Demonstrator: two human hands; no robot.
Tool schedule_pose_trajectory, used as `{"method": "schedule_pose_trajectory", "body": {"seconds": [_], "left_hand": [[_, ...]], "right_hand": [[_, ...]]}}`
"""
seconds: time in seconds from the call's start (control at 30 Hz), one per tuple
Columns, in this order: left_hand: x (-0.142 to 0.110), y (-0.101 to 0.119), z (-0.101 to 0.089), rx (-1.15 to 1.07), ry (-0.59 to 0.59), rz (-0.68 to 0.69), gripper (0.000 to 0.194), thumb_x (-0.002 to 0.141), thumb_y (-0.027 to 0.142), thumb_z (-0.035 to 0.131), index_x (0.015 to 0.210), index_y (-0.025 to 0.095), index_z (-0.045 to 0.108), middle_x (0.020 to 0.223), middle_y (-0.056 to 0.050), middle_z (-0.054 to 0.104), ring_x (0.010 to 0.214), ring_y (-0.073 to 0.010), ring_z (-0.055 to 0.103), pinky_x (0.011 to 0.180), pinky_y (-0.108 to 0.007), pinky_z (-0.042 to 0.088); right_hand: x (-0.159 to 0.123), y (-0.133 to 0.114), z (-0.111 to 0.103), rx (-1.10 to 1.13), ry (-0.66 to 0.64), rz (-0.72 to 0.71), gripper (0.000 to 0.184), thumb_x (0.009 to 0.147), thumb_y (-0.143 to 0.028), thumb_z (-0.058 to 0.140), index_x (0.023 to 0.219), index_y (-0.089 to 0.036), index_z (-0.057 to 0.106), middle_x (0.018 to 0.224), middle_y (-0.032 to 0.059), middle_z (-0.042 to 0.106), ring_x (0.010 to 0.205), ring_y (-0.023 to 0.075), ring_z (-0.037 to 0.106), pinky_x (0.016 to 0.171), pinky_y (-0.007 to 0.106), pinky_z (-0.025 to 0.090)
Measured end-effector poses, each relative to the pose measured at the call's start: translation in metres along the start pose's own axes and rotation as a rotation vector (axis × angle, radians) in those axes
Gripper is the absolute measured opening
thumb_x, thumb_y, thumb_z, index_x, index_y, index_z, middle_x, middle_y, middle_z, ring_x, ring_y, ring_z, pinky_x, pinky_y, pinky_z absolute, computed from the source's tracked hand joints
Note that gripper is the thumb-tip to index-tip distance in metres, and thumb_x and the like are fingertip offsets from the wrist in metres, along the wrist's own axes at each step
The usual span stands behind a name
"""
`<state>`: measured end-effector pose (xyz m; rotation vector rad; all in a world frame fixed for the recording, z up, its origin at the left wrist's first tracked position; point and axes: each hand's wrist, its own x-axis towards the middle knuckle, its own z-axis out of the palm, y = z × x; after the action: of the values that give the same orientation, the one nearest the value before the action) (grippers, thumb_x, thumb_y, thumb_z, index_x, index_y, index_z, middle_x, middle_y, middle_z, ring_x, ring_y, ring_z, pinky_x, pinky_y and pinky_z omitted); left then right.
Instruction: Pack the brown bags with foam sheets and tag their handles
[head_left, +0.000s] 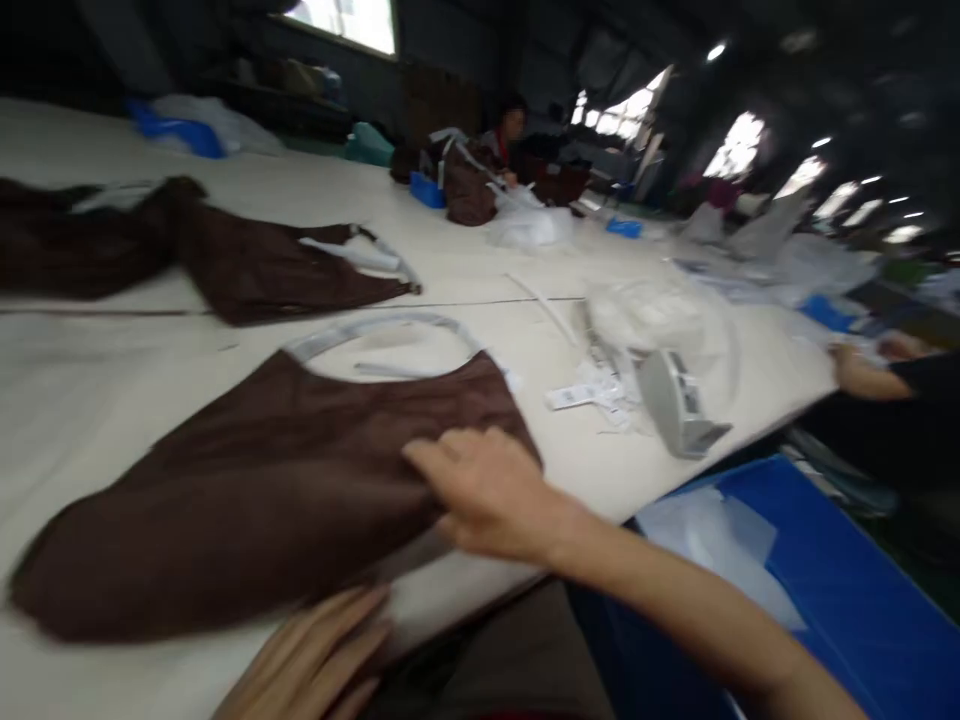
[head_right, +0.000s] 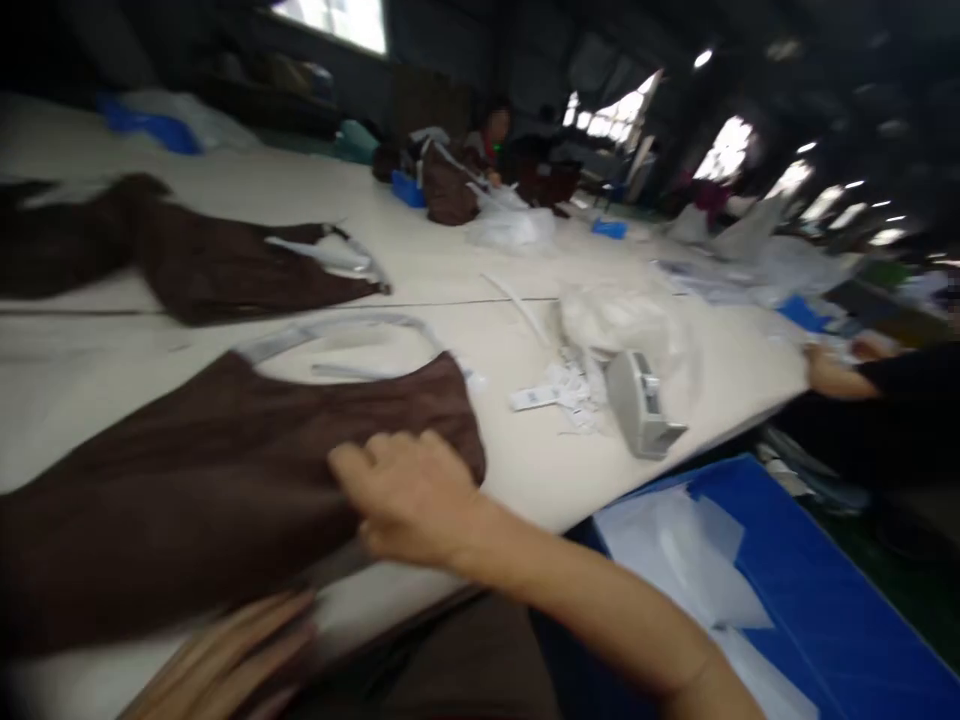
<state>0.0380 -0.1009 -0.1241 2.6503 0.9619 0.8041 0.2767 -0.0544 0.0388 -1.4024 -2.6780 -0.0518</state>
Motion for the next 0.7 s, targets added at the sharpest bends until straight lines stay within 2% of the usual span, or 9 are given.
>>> {"method": "schedule_pose_trajectory", "body": {"seconds": [0.07, 0.17, 0.27, 0.43, 0.53, 0.6, 0.7], "left_hand": [[-0.025, 0.014, -0.022, 0.099, -0.091, -0.075, 0.077, 0.084, 0.031, 0.06, 0.153, 0.039, 0.028, 0.15, 0.001, 0.046, 0.127, -0.0313, 0.056, 0.104, -0.047, 0.053], [-0.023, 0.027, -0.029, 0.145, -0.16, -0.097, 0.063, 0.093, 0.029, 0.056, 0.152, 0.025, 0.033, 0.152, -0.012, 0.044, 0.135, -0.0311, 0.047, 0.112, -0.055, 0.041], [-0.007, 0.028, -0.026, 0.134, -0.156, -0.113, 0.057, 0.093, 0.025, 0.058, 0.147, 0.022, 0.039, 0.147, -0.015, 0.048, 0.134, -0.03, 0.047, 0.112, -0.056, 0.04], [0.018, 0.016, -0.031, 0.185, -0.106, -0.148, 0.048, 0.096, 0.034, 0.055, 0.139, 0.016, 0.046, 0.144, -0.017, 0.05, 0.13, -0.0313, 0.049, 0.109, -0.052, 0.043], [0.034, 0.007, -0.036, 0.276, -0.178, -0.188, 0.047, 0.094, 0.033, 0.057, 0.135, 0.012, 0.049, 0.142, -0.019, 0.05, 0.129, -0.0349, 0.047, 0.107, -0.054, 0.042], [0.043, 0.001, -0.038, 0.3, -0.255, -0.202, 0.039, 0.093, 0.032, 0.058, 0.126, 0.011, 0.055, 0.133, -0.018, 0.056, 0.119, -0.0336, 0.053, 0.101, -0.049, 0.047], [0.054, -0.001, -0.037, 0.345, -0.311, -0.228, 0.018, 0.097, 0.024, 0.048, 0.1, 0.013, 0.063, 0.106, -0.013, 0.064, 0.098, -0.0276, 0.059, 0.085, -0.04, 0.052]], "right_hand": [[0.017, 0.02, -0.014, 0.014, 0.062, 0.05, 0.046, 0.078, -0.023, 0.062, 0.124, -0.02, 0.056, 0.112, 0.0097, 0.067, 0.1, 0.0279, 0.063, 0.082, 0.04, 0.05], [0.043, 0.043, -0.032, 0.094, 0.041, 0.07, 0.051, 0.074, -0.024, 0.07, 0.123, -0.024, 0.058, 0.114, 0.006, 0.066, 0.1, 0.0274, 0.063, 0.082, 0.037, 0.049], [0.063, 0.054, -0.049, 0.139, 0.019, 0.083, 0.054, 0.07, -0.022, 0.074, 0.122, -0.026, 0.061, 0.107, 0.0018, 0.069, 0.094, 0.0252, 0.063, 0.079, 0.036, 0.048], [0.098, 0.066, -0.068, 0.167, 0.016, 0.055, 0.05, 0.068, -0.029, 0.08, 0.115, -0.018, 0.067, 0.093, -0.0011, 0.067, 0.09, 0.0208, 0.063, 0.081, 0.036, 0.049], [0.116, 0.069, -0.078, 0.13, 0.024, 0.017, 0.048, 0.07, -0.037, 0.08, 0.11, -0.014, 0.068, 0.095, -0.0018, 0.066, 0.093, 0.0199, 0.064, 0.083, 0.033, 0.049], [0.126, 0.07, -0.083, 0.104, 0.032, 0.006, 0.047, 0.07, -0.039, 0.08, 0.107, -0.013, 0.069, 0.095, -0.002, 0.067, 0.094, 0.0199, 0.065, 0.082, 0.032, 0.049], [0.137, 0.071, -0.091, 0.063, 0.059, 0.01, 0.046, 0.068, -0.039, 0.082, 0.105, -0.015, 0.07, 0.093, -0.0021, 0.069, 0.093, 0.0202, 0.066, 0.081, 0.032, 0.05]]}}
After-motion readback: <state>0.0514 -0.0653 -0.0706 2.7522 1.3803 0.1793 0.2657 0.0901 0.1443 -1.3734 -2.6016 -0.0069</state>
